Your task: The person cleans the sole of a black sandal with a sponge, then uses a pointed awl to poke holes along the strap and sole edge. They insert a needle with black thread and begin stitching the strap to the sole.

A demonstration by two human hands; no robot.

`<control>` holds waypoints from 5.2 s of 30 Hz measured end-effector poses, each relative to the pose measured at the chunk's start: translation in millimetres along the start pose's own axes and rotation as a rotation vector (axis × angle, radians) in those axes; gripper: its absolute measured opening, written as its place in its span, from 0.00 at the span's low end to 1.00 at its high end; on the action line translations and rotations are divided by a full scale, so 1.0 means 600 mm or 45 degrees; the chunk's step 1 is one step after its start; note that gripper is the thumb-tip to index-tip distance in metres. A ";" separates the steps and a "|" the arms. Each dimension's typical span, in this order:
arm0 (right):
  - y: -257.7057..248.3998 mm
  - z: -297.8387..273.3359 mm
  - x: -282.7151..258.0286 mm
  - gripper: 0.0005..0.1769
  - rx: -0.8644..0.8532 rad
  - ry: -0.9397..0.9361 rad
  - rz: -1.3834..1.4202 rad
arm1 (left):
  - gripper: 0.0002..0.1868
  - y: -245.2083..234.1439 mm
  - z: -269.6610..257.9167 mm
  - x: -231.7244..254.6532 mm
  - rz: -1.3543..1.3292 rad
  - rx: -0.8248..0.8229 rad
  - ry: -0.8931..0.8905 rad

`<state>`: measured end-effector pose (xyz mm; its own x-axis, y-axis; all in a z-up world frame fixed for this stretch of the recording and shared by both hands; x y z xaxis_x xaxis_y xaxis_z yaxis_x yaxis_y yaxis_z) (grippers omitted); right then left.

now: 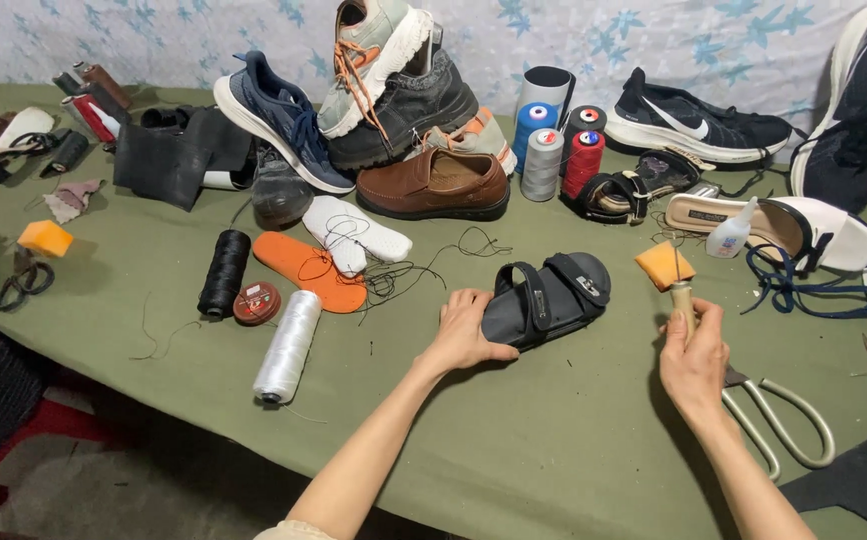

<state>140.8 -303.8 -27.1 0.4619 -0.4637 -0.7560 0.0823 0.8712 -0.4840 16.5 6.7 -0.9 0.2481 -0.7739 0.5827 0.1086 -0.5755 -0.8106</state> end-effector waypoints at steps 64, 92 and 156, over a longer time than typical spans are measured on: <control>0.056 -0.104 -0.143 0.16 -0.735 -0.150 -0.662 | 0.48 -0.006 -0.016 0.031 0.037 0.418 0.607; 0.090 -0.162 -0.091 0.18 -0.592 -0.079 -0.482 | 0.10 0.069 -0.045 0.085 -0.444 0.989 0.662; 0.073 -0.191 -0.062 0.19 -0.252 -0.325 -0.623 | 0.08 0.073 -0.129 0.103 -0.346 1.101 0.816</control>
<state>26.0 -266.7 -70.7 0.6119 -0.7295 -0.3057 0.1845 0.5074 -0.8417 -38.1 -86.7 4.1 -0.4022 -0.7873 0.4674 0.7810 -0.5615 -0.2736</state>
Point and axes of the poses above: each hand's wrist, its own z-axis towards the middle knuckle, its own y-axis out of the palm, x = y × z, the point moved 2 cm from there along z, towards the middle knuckle, and after that the axes turned 7 degrees about -y, right-handed, at the moved point
